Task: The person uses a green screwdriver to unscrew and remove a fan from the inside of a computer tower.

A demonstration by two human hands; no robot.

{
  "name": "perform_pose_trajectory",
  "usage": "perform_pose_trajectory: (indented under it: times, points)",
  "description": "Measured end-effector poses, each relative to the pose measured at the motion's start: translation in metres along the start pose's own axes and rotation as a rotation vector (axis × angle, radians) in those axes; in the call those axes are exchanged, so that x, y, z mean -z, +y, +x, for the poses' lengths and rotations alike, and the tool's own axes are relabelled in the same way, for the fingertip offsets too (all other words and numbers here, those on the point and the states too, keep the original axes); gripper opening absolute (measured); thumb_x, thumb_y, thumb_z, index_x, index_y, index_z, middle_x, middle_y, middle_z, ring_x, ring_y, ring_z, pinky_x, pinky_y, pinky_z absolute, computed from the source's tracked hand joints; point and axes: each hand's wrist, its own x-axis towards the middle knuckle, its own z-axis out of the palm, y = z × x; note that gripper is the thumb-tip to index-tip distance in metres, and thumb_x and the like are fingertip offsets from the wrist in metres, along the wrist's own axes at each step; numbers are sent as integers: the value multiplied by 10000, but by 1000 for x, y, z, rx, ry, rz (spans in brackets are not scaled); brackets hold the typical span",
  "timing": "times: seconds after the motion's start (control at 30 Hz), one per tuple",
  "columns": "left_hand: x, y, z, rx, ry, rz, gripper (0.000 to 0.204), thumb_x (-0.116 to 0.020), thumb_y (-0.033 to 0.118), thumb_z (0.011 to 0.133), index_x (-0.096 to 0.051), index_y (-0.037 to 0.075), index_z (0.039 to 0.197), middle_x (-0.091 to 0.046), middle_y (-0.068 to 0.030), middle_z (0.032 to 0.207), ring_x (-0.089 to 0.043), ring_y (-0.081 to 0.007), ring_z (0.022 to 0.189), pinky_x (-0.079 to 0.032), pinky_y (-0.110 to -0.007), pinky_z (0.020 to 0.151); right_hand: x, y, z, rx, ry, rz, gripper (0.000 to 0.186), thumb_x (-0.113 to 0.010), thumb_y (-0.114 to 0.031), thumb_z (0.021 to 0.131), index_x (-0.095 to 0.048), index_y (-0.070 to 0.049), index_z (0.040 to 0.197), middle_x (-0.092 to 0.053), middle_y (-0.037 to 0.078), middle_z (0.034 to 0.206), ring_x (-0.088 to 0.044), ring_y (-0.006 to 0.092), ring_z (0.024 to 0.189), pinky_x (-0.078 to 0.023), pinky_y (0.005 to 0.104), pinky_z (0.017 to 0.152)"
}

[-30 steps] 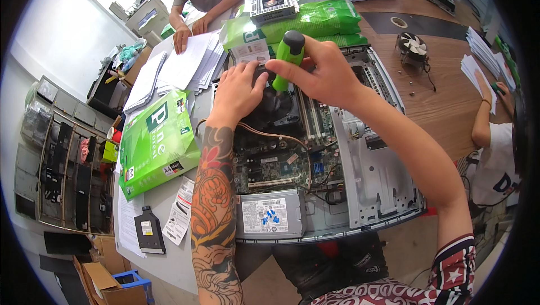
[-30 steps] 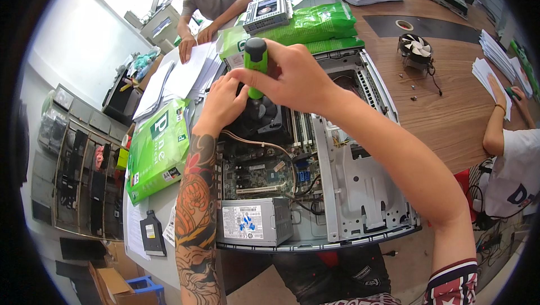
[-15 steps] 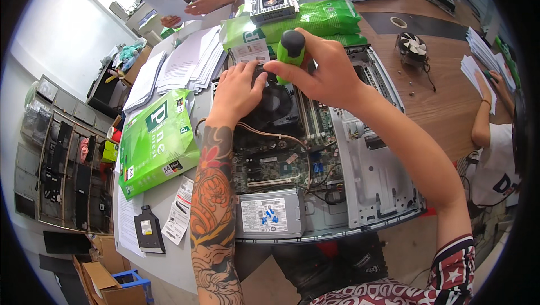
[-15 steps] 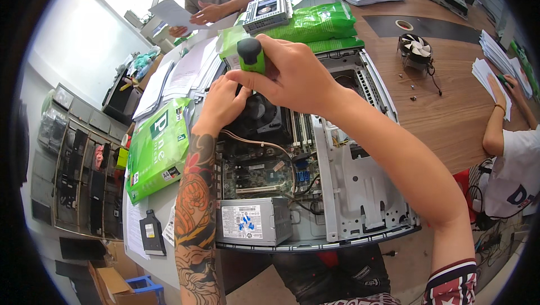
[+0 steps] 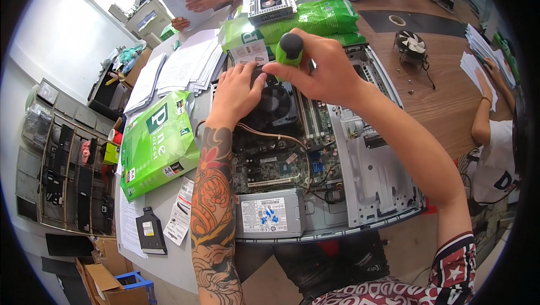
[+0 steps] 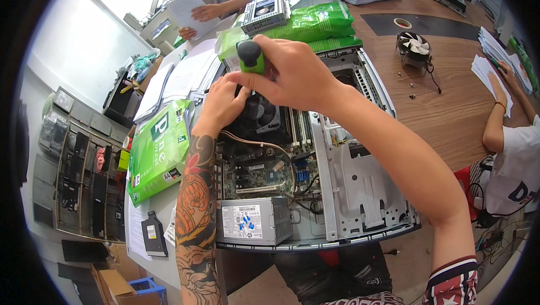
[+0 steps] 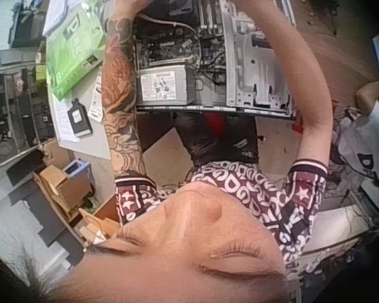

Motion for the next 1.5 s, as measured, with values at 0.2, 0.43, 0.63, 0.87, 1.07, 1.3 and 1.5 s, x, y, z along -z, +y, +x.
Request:
perform_pose_trajectory:
  times: [0.2, 0.43, 0.63, 0.87, 1.07, 1.3, 1.5]
  points:
    - [-2, -3, 2, -16, -7, -2, 477, -505, 357, 943, -542, 32, 1291, -596, -183, 1218, -530, -342, 1174, -354, -432, 1039, -5, -7, -2, -175, -29, 227, 296, -775, -255, 843, -587, -28, 867, -602, 43, 671, -529, 89, 518, -406, 241, 472]
    - [-4, -3, 1, -19, 8, -17, 480, -505, 370, 947, -545, 35, 1289, -599, -186, 1214, -534, -342, 1170, -356, -433, 1035, -5, -6, -2, -114, -20, 122, 326, -758, -312, 850, -604, -25, 866, -583, 56, 631, -519, 125, 492, -387, 274, 463]
    - [-2, -2, 0, 5, -5, -1, 486, -508, 385, 948, -548, 38, 1286, -601, -190, 1210, -537, -344, 1164, -358, -433, 1032, 3, -3, 2, -61, 10, -22, 315, -779, -282, 838, -596, -26, 848, -593, 32, 652, -504, 78, 501, -375, 248, 457]
    - [-8, -10, 3, -41, -7, -6, 497, -510, 387, 943, -541, 41, 1297, -598, -187, 1217, -532, -348, 1172, -354, -430, 1039, 0, -7, 0, 53, -67, -65, 388, -747, -376, 839, -569, -31, 845, -561, 88, 631, -583, 243, 550, -444, 338, 516]
    - [-10, -19, 7, -60, -80, 25, 519, -504, 405, 942, -531, 41, 1310, -595, -186, 1221, -528, -349, 1178, -349, -429, 1048, -6, -5, -4, 91, -174, -70, 398, -723, -390, 850, -549, -33, 855, -563, 97, 652, -590, 300, 619, -470, 377, 580]
    - [-5, -4, 2, -16, -5, -8, 488, -512, 381, 949, -541, 38, 1295, -600, -188, 1213, -536, -348, 1166, -356, -429, 1038, -1, -7, 3, -35, -142, -32, 355, -721, -358, 864, -594, -27, 859, -615, 88, 644, -617, 276, 571, -467, 358, 535]
    - [0, 1, 1, -12, 6, -2, 466, -513, 357, 963, -536, 35, 1299, -589, -184, 1225, -522, -365, 1183, -372, -424, 1036, 13, 6, 14, -233, 379, 171, 384, -730, -402, 866, -674, -22, 862, -632, 34, 628, -557, 80, 530, -422, 254, 499]
